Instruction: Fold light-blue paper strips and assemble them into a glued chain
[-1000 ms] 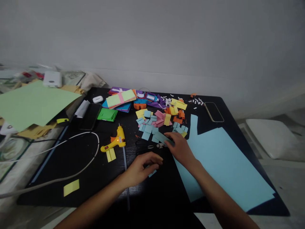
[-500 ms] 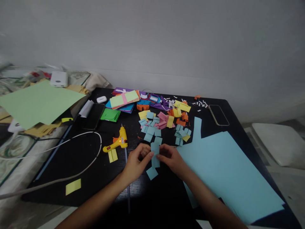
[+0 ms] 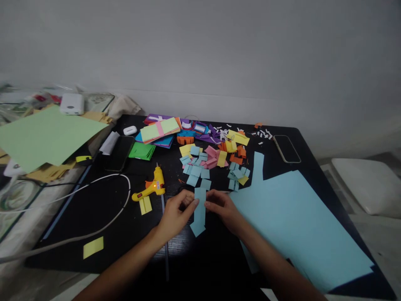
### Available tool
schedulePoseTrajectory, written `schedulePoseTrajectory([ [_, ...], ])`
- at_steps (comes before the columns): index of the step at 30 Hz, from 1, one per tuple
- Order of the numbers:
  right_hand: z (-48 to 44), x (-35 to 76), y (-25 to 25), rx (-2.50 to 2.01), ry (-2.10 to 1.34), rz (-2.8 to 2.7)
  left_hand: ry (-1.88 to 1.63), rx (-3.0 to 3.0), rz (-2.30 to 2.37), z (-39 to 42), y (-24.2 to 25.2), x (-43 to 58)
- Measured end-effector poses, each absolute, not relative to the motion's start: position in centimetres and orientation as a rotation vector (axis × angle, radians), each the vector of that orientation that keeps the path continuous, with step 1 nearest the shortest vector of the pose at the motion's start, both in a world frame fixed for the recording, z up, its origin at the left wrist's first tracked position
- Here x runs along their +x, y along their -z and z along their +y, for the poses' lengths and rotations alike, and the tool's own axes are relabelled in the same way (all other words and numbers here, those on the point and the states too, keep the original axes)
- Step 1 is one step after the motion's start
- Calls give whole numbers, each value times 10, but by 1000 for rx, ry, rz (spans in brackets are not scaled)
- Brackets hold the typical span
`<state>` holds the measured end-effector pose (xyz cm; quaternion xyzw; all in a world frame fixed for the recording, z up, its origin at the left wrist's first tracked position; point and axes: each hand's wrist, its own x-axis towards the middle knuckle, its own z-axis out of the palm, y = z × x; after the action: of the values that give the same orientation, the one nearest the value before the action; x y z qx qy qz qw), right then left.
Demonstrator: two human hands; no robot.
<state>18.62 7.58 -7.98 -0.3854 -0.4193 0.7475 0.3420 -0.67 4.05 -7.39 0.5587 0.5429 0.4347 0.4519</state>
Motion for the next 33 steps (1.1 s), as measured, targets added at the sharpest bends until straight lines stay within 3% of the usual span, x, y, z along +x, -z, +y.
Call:
schedulePoseTrajectory([
  [8, 78, 190, 78, -1016, -1933, -1095, -1047, 1418, 1287, 39, 71, -7],
  [17, 67, 186, 75, -1101, -1501, -1292, -1050, 1338, 1127, 34, 72, -9],
  [23, 63, 187, 72, -985, -1665, -1295, -1202, 1292, 1024, 36, 67, -10],
  [33, 65, 188, 70, -1032, -1509, -1342, -1157, 1471, 1080, 39, 65, -17],
])
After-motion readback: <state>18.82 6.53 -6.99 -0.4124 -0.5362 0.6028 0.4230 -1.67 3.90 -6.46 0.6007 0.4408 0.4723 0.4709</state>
